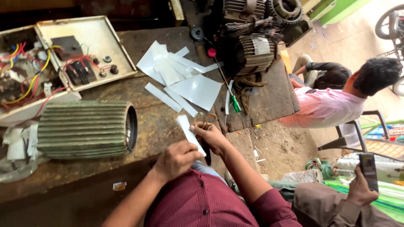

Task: The person cuts strips of white insulating sheet with scissors and fits them inside a ribbed electric motor housing on the workbench. They also handle the wiring and components inside an open control box, repositioning wires and parts, and press the liner strips into place around the motor housing.

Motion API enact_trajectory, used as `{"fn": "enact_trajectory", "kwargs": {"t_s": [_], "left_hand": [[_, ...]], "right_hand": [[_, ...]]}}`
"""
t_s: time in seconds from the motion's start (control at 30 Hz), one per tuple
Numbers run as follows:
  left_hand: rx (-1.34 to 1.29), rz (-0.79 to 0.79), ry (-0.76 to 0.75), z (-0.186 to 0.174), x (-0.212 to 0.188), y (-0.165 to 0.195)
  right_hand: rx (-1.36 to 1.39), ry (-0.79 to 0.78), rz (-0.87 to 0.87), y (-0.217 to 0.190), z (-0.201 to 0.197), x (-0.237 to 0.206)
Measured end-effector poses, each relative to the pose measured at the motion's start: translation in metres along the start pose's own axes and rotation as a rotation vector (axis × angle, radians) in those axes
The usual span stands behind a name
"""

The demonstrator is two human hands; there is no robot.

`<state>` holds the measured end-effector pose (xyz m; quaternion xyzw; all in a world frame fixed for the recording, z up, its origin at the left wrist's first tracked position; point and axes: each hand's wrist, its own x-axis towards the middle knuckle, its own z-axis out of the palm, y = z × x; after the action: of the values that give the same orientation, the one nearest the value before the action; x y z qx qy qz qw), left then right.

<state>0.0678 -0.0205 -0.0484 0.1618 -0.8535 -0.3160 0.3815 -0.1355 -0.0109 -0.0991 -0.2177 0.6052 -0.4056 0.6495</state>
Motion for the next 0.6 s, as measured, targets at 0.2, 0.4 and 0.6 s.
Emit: {"fn": "enact_trajectory", "kwargs": {"t_s": [0.2, 0.4, 0.6], "left_hand": [[-0.194, -0.384, 0.343, 0.015, 0.016, -0.015], [-0.926, -0.906, 0.286, 0.019, 0.024, -0.042], [-0.83, -0.808, 0.353, 0.022, 0.032, -0.039]], "right_hand": [[-0.307, 0.076, -0.519, 0.005, -0.009, -0.011], [-0.541, 0.207, -0.741, 0.01, -0.006, -0.024], [-0.294, 0.255, -0.544, 0.009, -0.011, -0.017]]}}
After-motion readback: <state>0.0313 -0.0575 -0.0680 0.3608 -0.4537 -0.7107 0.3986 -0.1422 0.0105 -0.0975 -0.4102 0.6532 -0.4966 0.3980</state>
